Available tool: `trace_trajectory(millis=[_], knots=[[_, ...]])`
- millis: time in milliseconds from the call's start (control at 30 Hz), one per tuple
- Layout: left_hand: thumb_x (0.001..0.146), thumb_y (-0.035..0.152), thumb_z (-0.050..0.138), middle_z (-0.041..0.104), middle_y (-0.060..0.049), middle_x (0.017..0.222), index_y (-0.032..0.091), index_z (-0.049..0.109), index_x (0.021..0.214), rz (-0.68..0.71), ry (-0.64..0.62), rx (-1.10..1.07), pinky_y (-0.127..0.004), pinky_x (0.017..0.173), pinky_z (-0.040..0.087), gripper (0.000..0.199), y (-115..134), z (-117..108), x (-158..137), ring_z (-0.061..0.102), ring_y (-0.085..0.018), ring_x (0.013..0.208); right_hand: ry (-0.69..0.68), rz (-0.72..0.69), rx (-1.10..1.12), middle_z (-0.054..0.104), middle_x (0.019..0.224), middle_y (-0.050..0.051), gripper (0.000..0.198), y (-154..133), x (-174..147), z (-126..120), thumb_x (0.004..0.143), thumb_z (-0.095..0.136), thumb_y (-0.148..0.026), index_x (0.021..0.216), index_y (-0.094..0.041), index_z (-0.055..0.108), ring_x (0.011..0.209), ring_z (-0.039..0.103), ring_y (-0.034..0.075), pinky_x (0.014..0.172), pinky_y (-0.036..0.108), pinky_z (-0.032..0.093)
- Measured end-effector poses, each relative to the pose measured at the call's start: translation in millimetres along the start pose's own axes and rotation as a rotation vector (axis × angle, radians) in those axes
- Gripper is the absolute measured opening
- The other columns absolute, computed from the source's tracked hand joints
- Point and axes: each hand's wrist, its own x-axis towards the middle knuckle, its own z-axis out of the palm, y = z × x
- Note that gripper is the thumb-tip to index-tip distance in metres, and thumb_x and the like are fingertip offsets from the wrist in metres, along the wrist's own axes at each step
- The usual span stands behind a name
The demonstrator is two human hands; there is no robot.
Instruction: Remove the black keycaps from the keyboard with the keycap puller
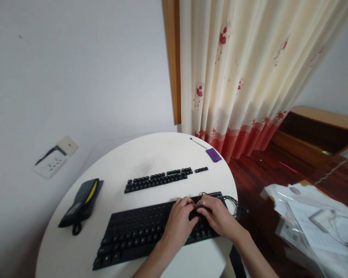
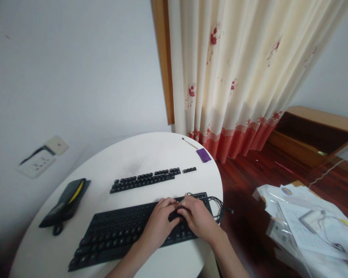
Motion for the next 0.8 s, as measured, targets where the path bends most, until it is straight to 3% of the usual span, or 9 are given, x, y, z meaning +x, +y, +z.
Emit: trace_trajectory(millis=[367,800], knots=[[0.080,0.012,0.067,0.063,-0.005,0.104,0.020,0.067,0.093,0.048,-0.075,0.068,-0.039,0.093,0.046,0.015,3.9,0.7,12.8,0.056,-0.024,0.101,0.190,0.159,-0.024,0.063,0.078,0.003,0.024,11.4,1.3,17.7,0.099,0.045,-0.025,0.080,-0.019,0.056,0.072,0.056,0.018,0.068,0.028,0.041],[0.087,0.015,0.063,0.060,-0.005,0.103,0.019,0.064,0.092,0.076,-0.086,-0.061,-0.038,0.094,0.046,0.007,2.1,-0.6,18.2,0.057,-0.022,0.101,0.349,0.295,0.146,0.057,0.062,0.000,0.033,28.8,3.0,22.5,0.098,0.047,-0.040,0.072,-0.019,0.054,0.058,0.052,0.016,0.056,0.026,0.039]])
